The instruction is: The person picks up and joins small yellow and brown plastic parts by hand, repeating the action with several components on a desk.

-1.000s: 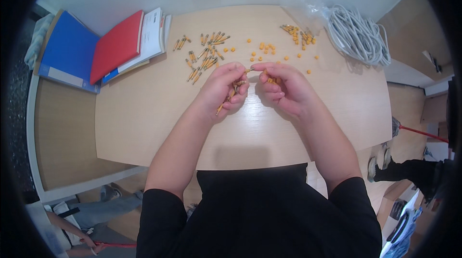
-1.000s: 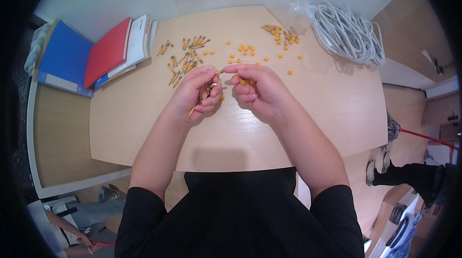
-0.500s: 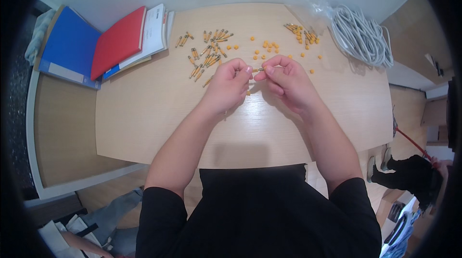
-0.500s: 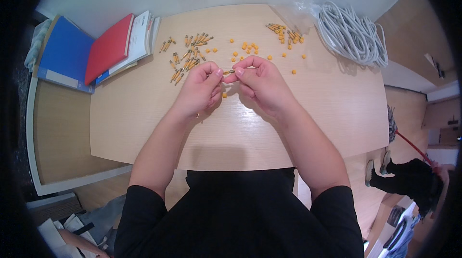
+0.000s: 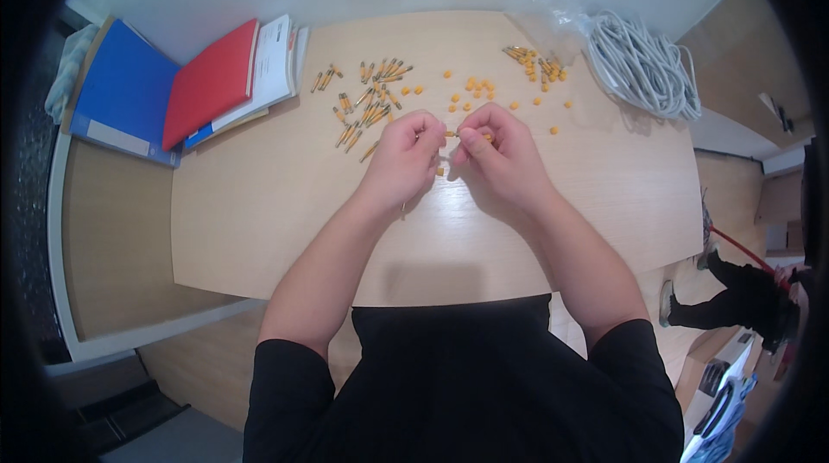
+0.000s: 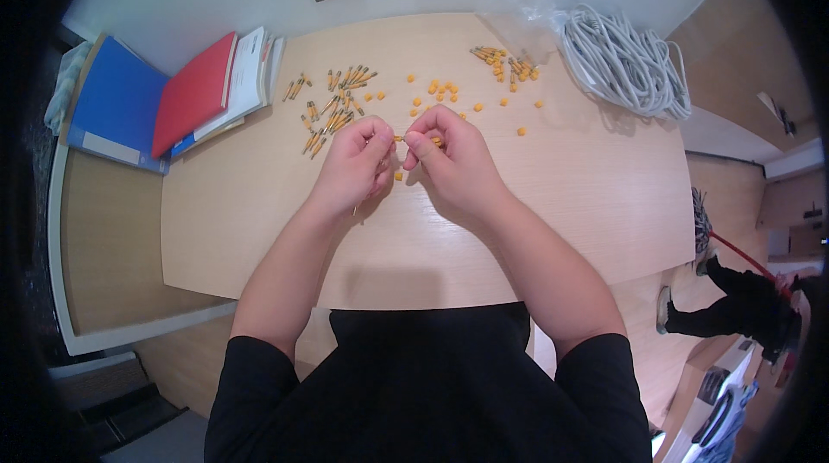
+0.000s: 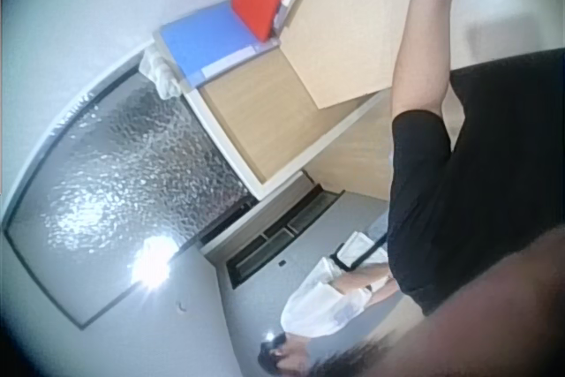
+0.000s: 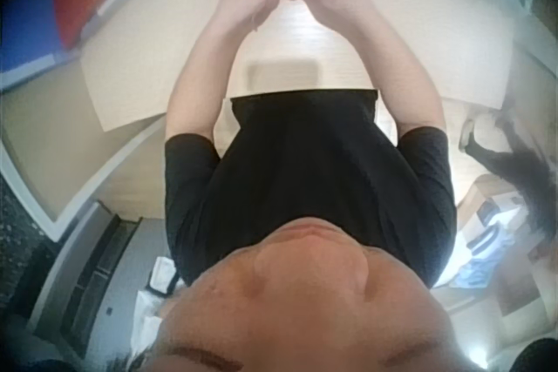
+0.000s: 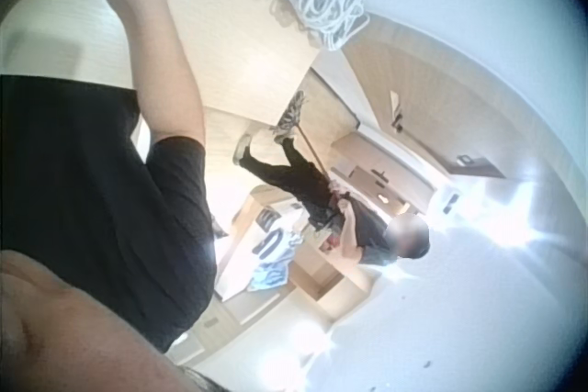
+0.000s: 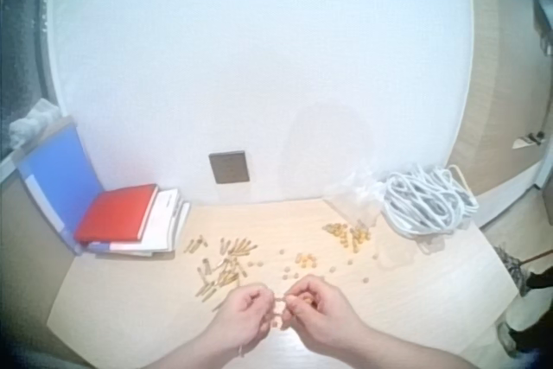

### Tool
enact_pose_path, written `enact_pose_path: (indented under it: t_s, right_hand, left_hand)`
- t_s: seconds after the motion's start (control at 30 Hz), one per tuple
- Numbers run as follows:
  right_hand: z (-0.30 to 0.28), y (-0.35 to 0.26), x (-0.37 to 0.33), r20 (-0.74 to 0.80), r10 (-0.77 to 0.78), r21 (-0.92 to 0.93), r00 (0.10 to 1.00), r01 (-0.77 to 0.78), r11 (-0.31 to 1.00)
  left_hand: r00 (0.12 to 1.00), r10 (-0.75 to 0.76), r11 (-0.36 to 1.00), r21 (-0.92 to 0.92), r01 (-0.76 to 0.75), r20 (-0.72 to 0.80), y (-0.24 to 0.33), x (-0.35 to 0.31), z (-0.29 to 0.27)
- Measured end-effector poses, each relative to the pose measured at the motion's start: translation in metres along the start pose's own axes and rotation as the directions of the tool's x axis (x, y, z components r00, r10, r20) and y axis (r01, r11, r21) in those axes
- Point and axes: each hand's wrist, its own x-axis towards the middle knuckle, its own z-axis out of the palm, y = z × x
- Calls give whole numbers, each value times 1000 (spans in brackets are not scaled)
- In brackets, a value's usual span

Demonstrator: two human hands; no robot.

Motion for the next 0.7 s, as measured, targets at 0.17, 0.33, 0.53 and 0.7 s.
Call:
enact_pose_path:
  t_s: [0.17, 0.33, 0.53, 0.7]
  right_hand:
    - [-2, 5, 1, -35, 51, 104, 998, -47, 993]
    - [4, -3, 0, -48, 23, 137, 999, -16, 990]
    - [3, -6, 1, -55, 61, 123, 997, -54, 991]
    - [0, 3, 1, -49, 86, 129, 995, -79, 988]
  left_hand:
    - [999, 30, 999, 27, -30, 18, 5, -4, 5]
    - [998, 57, 997, -61, -57, 2, -2, -4, 2]
    - [996, 85, 979, -189, -76, 41, -10, 1, -3]
    - [970, 243, 967, 79, -243, 6, -11, -1, 3]
